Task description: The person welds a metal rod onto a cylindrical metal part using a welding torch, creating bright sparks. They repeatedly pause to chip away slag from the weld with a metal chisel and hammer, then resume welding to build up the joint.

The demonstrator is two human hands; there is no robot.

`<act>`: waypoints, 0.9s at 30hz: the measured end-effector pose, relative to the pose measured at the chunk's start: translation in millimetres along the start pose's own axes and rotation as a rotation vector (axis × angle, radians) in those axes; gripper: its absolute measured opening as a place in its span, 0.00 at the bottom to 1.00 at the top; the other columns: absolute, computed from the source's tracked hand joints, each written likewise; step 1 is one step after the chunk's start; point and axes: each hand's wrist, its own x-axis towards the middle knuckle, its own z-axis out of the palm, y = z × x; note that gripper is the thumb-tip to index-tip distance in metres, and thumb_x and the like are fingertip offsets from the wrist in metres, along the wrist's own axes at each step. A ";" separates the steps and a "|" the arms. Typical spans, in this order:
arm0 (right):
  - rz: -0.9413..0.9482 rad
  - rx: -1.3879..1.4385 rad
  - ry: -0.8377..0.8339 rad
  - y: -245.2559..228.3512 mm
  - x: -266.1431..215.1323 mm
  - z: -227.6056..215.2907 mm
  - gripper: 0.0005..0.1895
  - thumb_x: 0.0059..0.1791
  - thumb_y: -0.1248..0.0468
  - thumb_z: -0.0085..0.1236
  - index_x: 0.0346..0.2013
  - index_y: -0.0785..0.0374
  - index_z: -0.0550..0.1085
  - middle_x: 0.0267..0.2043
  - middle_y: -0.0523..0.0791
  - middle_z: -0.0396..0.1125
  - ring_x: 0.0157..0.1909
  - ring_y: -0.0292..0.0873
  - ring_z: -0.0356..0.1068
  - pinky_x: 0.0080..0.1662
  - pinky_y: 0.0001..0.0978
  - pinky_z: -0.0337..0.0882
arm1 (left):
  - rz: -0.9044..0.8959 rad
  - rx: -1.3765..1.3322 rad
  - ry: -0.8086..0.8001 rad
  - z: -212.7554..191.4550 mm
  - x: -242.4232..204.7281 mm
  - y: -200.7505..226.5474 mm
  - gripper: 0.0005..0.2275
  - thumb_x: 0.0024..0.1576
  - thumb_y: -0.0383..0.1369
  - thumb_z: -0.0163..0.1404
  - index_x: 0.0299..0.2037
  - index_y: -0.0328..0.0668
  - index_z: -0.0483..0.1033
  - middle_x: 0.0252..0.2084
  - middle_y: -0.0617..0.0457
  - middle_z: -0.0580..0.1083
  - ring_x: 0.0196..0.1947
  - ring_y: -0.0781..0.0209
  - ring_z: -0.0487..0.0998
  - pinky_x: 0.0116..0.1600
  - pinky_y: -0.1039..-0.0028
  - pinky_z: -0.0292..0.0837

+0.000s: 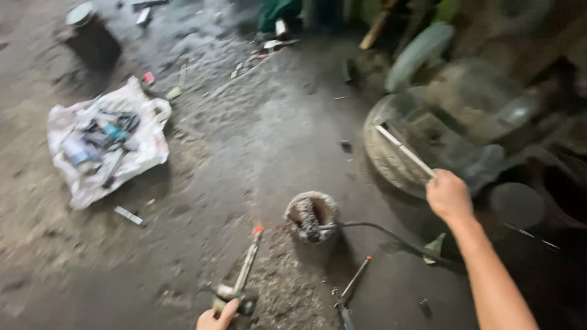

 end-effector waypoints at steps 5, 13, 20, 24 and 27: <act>0.210 0.609 0.075 -117.0 7.9 -82.4 0.13 0.58 0.69 0.52 0.54 0.73 0.76 0.41 0.54 0.75 0.39 0.46 0.75 0.41 0.35 0.74 | -0.244 -0.460 -0.145 18.7 -113.2 135.6 0.23 0.53 0.54 0.59 0.22 0.40 0.76 0.16 0.54 0.69 0.14 0.64 0.66 0.23 0.72 0.55; 0.332 1.475 0.289 -151.2 -143.2 -120.8 0.11 0.65 0.66 0.55 0.40 0.70 0.74 0.30 0.44 0.70 0.30 0.34 0.69 0.29 0.22 0.65 | -0.421 -0.716 -0.335 10.3 -157.1 177.4 0.29 0.53 0.65 0.48 0.20 0.45 0.65 0.14 0.58 0.61 0.10 0.65 0.57 0.17 0.72 0.46; 0.544 1.101 -0.354 -317.9 -233.1 -65.1 0.16 0.54 0.69 0.48 0.53 0.76 0.75 0.38 0.57 0.78 0.35 0.44 0.77 0.39 0.33 0.77 | -0.462 -0.983 -0.647 30.6 -127.4 150.1 0.31 0.54 0.70 0.41 0.34 0.47 0.70 0.17 0.61 0.62 0.11 0.72 0.56 0.18 0.79 0.48; 0.442 1.263 -0.414 -344.0 -233.9 20.9 0.19 0.55 0.69 0.46 0.58 0.75 0.73 0.43 0.53 0.77 0.39 0.39 0.75 0.44 0.30 0.76 | -0.478 -1.019 -0.672 38.4 -122.5 153.4 0.32 0.52 0.71 0.40 0.35 0.48 0.71 0.17 0.61 0.61 0.11 0.71 0.55 0.18 0.79 0.48; 0.372 1.132 -0.410 -362.8 -226.6 47.9 0.19 0.52 0.71 0.48 0.57 0.74 0.73 0.44 0.50 0.77 0.41 0.37 0.76 0.46 0.29 0.76 | -0.475 -1.102 -0.711 45.2 -114.1 146.0 0.35 0.51 0.73 0.40 0.34 0.43 0.70 0.16 0.61 0.62 0.10 0.72 0.54 0.17 0.80 0.47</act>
